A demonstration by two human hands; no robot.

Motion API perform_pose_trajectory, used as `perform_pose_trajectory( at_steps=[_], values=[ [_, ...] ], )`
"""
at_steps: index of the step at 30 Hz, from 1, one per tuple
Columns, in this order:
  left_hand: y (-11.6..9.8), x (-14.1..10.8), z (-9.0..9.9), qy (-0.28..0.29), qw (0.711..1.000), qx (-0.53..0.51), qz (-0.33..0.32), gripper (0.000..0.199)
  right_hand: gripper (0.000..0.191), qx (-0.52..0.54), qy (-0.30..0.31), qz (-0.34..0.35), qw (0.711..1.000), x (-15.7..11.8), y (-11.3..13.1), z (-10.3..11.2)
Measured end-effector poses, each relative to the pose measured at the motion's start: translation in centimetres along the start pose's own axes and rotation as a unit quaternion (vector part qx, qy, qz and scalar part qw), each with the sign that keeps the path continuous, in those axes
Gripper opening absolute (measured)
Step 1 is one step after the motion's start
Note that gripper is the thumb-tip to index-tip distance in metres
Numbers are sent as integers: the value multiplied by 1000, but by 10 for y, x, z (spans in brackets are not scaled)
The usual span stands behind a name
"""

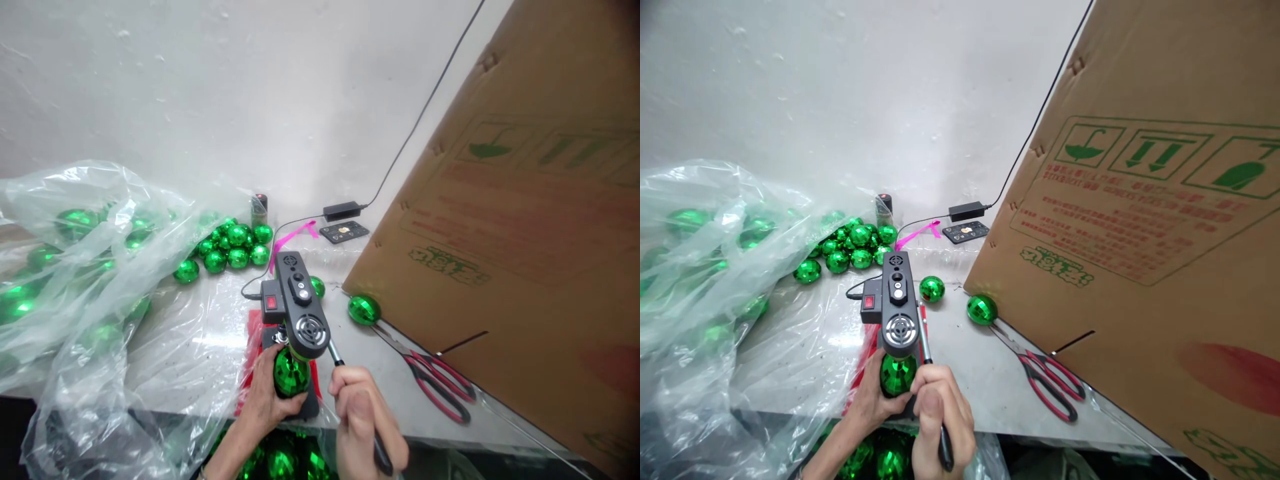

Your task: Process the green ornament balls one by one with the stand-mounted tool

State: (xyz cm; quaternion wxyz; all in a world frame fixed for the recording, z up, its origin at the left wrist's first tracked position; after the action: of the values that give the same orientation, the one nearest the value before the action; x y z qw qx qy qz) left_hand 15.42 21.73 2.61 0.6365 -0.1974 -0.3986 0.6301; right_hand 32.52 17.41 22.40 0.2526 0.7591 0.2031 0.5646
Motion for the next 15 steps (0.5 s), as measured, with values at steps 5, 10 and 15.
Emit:
perform_pose_trajectory(
  at_steps=[5, 10, 15],
  values=[
    [-1, -1, -1, -5, 1000, 2, -10, 86, 45, -2, -19, 0, 1000, -6, -6, 3],
    [-4, 0, -1, -2, 1000, 6, -13, 86, 46, -7, -19, 1, 1000, -9, -8, 3],
    [-5, 0, -1, -4, 1000, 6, 3, 87, 47, -1, -47, 14, 999, -15, -13, 7]
  ],
)
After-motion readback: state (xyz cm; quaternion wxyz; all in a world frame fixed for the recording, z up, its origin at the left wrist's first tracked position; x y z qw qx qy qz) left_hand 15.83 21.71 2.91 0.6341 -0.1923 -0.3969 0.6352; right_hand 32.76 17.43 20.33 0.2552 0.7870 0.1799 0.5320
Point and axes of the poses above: each hand's wrist, its own x-axis towards the middle knuckle, its own z-axis out of the back of the hand, y = z × x, the point moved 7 cm from there along x, towards the middle knuckle, and after that the axes turned 15 degrees about x, right-handed, at the moved point
